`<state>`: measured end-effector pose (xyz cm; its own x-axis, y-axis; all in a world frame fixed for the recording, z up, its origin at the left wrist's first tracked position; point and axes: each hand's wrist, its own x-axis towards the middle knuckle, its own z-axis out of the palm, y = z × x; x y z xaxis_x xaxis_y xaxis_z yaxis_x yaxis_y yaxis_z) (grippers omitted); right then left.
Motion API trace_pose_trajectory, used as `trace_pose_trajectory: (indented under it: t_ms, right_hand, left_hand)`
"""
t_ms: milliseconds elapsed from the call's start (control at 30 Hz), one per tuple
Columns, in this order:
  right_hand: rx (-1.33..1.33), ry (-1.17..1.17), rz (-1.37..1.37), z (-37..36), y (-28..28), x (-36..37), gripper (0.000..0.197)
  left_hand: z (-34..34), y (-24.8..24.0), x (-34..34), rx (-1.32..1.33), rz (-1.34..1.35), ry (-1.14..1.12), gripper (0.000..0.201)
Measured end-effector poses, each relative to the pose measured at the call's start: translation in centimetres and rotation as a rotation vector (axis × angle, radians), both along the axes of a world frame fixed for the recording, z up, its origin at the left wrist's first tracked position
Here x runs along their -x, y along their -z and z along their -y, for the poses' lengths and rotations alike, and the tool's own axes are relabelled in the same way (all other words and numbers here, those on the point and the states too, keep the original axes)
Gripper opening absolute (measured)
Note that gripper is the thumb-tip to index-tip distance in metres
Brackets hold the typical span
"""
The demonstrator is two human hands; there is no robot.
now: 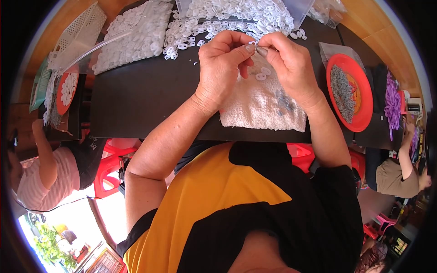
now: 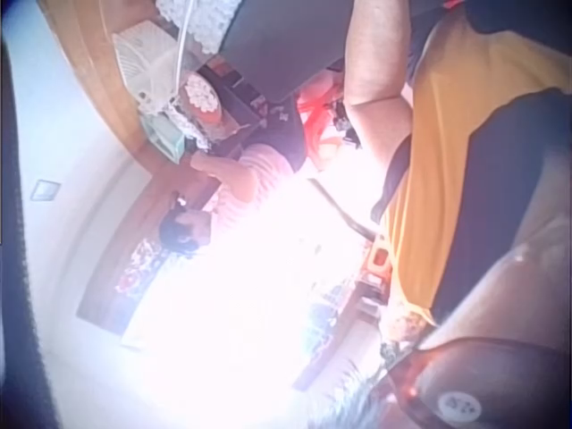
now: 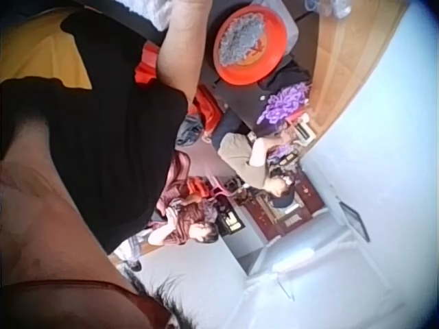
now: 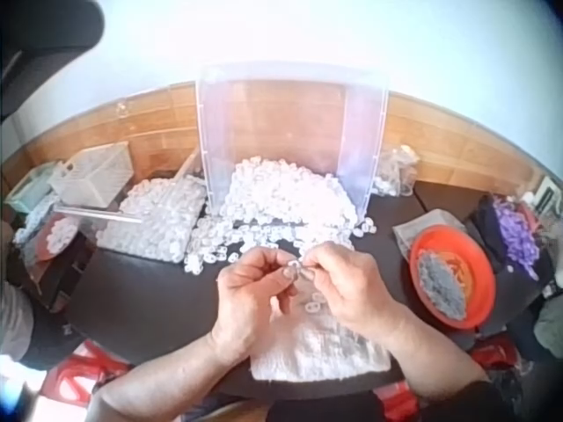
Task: Assembling small plastic components by manually inserting tiny metal pins.
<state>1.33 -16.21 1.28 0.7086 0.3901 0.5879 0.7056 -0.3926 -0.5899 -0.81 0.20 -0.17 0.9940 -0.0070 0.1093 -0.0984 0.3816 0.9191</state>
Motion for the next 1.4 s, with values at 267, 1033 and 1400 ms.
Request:
trace_pose_trajectory:
  t_ms: [267, 1033, 1400]
  right_hand:
    - [-0.013, -0.021, -0.029, 0.3, 0.0, 0.0, 0.012]
    - [-0.313, -0.069, -0.496, -0.8, 0.5, 0.4, 0.003]
    - [-0.067, -0.006, -0.098, -0.3, 0.9, -0.2, 0.010]
  left_hand:
    - [0.1, -0.1, 0.2, -0.101, 0.018, -0.006, 0.010]
    - [0.2, 0.2, 0.3, -0.083, -0.021, -0.068, 0.006]
    - [0.0, 0.2, -0.2, -0.085, -0.060, -0.036, 0.010]
